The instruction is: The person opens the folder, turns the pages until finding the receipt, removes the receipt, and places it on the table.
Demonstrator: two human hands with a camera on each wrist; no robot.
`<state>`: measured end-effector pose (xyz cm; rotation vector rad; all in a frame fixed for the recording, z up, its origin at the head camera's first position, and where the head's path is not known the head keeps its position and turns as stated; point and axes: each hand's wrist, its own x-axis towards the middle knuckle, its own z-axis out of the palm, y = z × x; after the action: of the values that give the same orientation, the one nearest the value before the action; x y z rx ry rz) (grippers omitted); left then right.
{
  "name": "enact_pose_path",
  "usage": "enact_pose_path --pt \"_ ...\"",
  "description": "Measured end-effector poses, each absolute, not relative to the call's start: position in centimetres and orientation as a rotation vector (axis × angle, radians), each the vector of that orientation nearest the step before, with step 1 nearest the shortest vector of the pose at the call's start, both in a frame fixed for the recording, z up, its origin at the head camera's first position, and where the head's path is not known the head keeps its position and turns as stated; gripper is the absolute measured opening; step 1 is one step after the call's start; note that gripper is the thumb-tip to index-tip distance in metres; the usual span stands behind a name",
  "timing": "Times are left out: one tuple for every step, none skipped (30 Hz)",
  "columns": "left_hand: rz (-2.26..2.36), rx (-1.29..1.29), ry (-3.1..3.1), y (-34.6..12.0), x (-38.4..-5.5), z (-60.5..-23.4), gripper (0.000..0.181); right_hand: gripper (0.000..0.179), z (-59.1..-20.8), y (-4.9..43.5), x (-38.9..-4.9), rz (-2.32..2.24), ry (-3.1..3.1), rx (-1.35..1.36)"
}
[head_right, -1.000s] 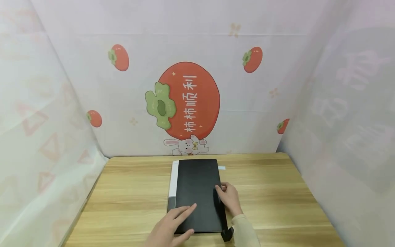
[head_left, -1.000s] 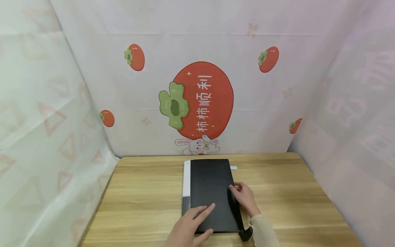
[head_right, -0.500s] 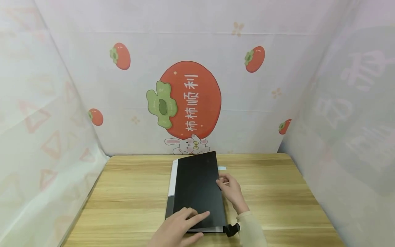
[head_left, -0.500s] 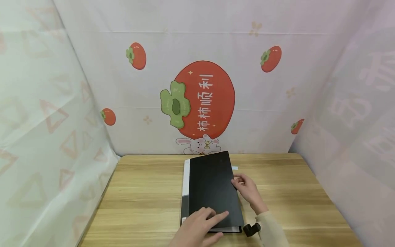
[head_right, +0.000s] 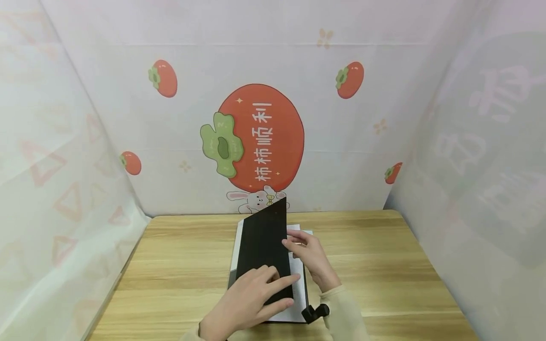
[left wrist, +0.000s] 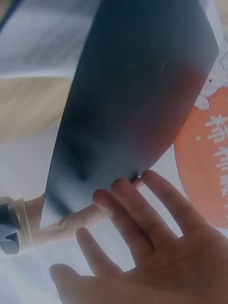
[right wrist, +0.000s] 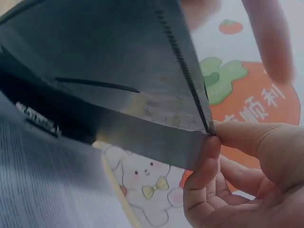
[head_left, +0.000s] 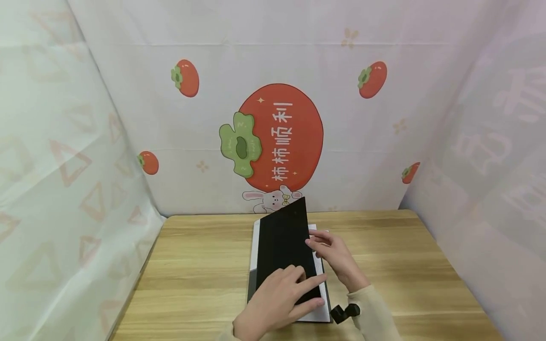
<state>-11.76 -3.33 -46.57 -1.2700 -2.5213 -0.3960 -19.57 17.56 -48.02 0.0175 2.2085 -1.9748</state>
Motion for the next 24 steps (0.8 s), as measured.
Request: enact_pose_path --pt "-0.384 -1.274 -2.516 -3.3 -11.9 -46.4 0.048 0.050 -47.9 17.4 -19.6 -1.994 2.179 0.015" --pt "-0.371 -1.277 -2.506 -3.2 -12.0 -46.3 0.048 0.050 -47.8 17.2 -19.6 -2.011 2.153 0.011" --pt "-0.362 -1.278 -2.495 -3.1 -12.0 -46.3 0.047 0.051 -47.8 17.0 -19.6 -2.028 2.128 0.008" --pt "-0.352 -1.274 -2.484 -3.1 -12.1 -46.2 0.047 0.051 -47.7 16.8 -19.6 -2.044 2.105 0.000" --pt "-0.339 -1.266 -2.472 -3.1 -12.1 -46.1 0.046 0.050 -47.7 16.7 -19.6 -2.055 2.092 -0.005" --pt "-0.328 -1.253 -2.461 -3.0 -12.2 -46.0 0.044 0.050 -47.6 16.5 -19.6 -2.066 2.080 -0.013" --pt "-0.322 -1.240 -2.450 -3.0 -12.2 -45.9 0.042 0.050 -47.5 16.4 -19.6 -2.077 2.076 -0.017" --pt "-0.320 -1.225 -2.441 -3.0 -12.2 -45.8 0.041 0.050 -47.4 16.4 -19.6 -2.083 2.076 -0.018" --pt "-0.315 -1.209 -2.435 -3.0 -12.3 -45.6 0.039 0.049 -47.3 16.3 -19.6 -2.095 2.071 -0.012" --pt "-0.312 -1.188 -2.431 -3.0 -12.3 -45.4 0.038 0.049 -47.3 16.1 -19.7 -2.103 2.062 -0.012" --pt "-0.311 -1.169 -2.432 -3.1 -12.4 -45.3 0.037 0.048 -47.3 15.9 -19.7 -2.113 2.049 -0.010" --pt "-0.317 -1.154 -2.433 -3.2 -12.4 -45.1 0.037 0.048 -47.2 15.7 -19.7 -2.129 2.029 -0.008" --pt "-0.323 -1.144 -2.436 -3.3 -12.5 -45.0 0.037 0.048 -47.2 15.5 -19.8 -2.142 2.012 -0.009" --pt "-0.330 -1.135 -2.441 -3.4 -12.5 -44.9 0.037 0.048 -47.2 15.4 -19.8 -2.162 1.988 -0.003" --pt "-0.328 -1.126 -2.441 -3.5 -12.6 -44.8 0.037 0.047 -47.2 15.2 -19.8 -2.187 1.958 0.004" --pt "-0.334 -1.121 -2.442 -3.6 -12.6 -44.7 0.037 0.047 -47.2 15.0 -19.9 -2.213 1.931 0.011" --pt "-0.344 -1.117 -2.447 -3.7 -12.7 -44.6 0.038 0.047 -47.3 14.9 -19.9 -2.238 1.906 0.022" --pt "-0.357 -1.114 -2.450 -3.8 -12.7 -44.5 0.037 0.046 -47.4 14.7 -19.9 -2.264 1.883 0.035" --pt "-0.364 -1.113 -2.453 -3.9 -12.8 -44.4 0.037 0.046 -47.5 14.7 -19.8 -2.288 1.863 0.052" --pt "-0.372 -1.111 -2.457 -4.0 -12.9 -44.3 0.037 0.045 -47.6 14.6 -19.8 -2.311 1.844 0.074" --pt "-0.380 -1.110 -2.462 -4.1 -12.9 -44.2 0.037 0.044 -47.8 14.6 -19.8 -2.324 1.833 0.091" --pt "-0.393 -1.108 -2.473 -4.3 -12.9 -44.1 0.036 0.044 -48.0 14.6 -19.8 -2.330 1.829 0.106" --pt "-0.406 -1.104 -2.484 -4.5 -12.9 -43.9 0.035 0.044 -48.2 14.6 -19.8 -2.335 1.827 0.123" --pt "-0.420 -1.097 -2.496 -4.7 -12.9 -43.8 0.034 0.044 -48.5 14.7 -19.8 -2.332 1.835 0.137"
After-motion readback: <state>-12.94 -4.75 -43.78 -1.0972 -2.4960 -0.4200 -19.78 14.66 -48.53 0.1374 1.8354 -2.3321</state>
